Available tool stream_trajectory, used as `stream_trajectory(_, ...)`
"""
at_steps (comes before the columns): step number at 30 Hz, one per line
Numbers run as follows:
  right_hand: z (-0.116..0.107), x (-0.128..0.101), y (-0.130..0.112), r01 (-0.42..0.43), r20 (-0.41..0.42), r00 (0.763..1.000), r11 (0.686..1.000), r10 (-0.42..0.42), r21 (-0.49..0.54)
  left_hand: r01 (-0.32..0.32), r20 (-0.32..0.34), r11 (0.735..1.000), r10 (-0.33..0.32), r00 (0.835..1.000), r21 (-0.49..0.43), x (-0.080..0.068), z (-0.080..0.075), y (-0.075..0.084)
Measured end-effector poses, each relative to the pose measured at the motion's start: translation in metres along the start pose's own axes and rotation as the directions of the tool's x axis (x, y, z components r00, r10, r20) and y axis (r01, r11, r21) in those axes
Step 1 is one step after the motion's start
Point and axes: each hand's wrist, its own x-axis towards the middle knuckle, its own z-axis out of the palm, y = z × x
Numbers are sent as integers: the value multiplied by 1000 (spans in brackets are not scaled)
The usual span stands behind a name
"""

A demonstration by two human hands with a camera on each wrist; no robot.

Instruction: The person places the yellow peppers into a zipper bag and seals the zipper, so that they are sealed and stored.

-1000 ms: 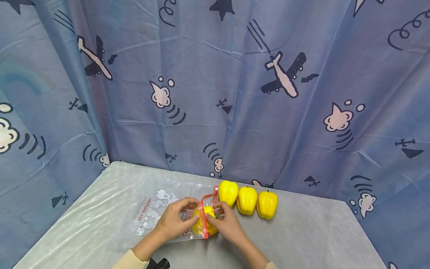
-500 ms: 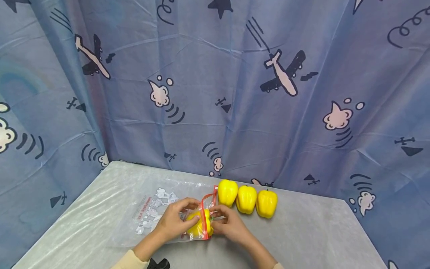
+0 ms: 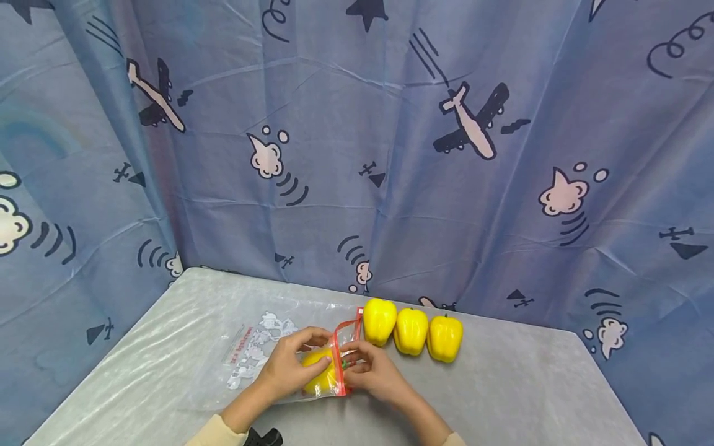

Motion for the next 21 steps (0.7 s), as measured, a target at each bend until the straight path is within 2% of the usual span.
stream_trajectory(4, 2, 1, 1, -14, 4, 1000, 1000, 14, -6, 5, 0, 1000, -5, 1000, -8, 0, -1, 0)
stream_trajectory(8, 3, 3, 2, -32, 36, 999, 999, 31, 30, 14, -2, 1000, -14, 1000, -10, 0, -1, 0)
stream_trajectory(11, 5, 1, -4, -43, 61, 997, 998, 40, 50, 19, -7, 1000, -19, 1000, -6, -1, -2, 0)
stream_trajectory(15, 7, -2, -12, -37, 50, 998, 998, 35, 42, 25, -8, 1000, -25, 1000, -6, -1, -2, 0)
stream_trajectory(18, 5, -5, -17, 1, 9, 1000, 1000, -1, -13, 24, -7, 1000, -24, 1000, -6, -1, -3, 0)
stream_trajectory(21, 3, -10, -26, 58, -53, 996, 989, -66, -139, 23, -6, 1000, -23, 1000, -3, -1, -3, 1)
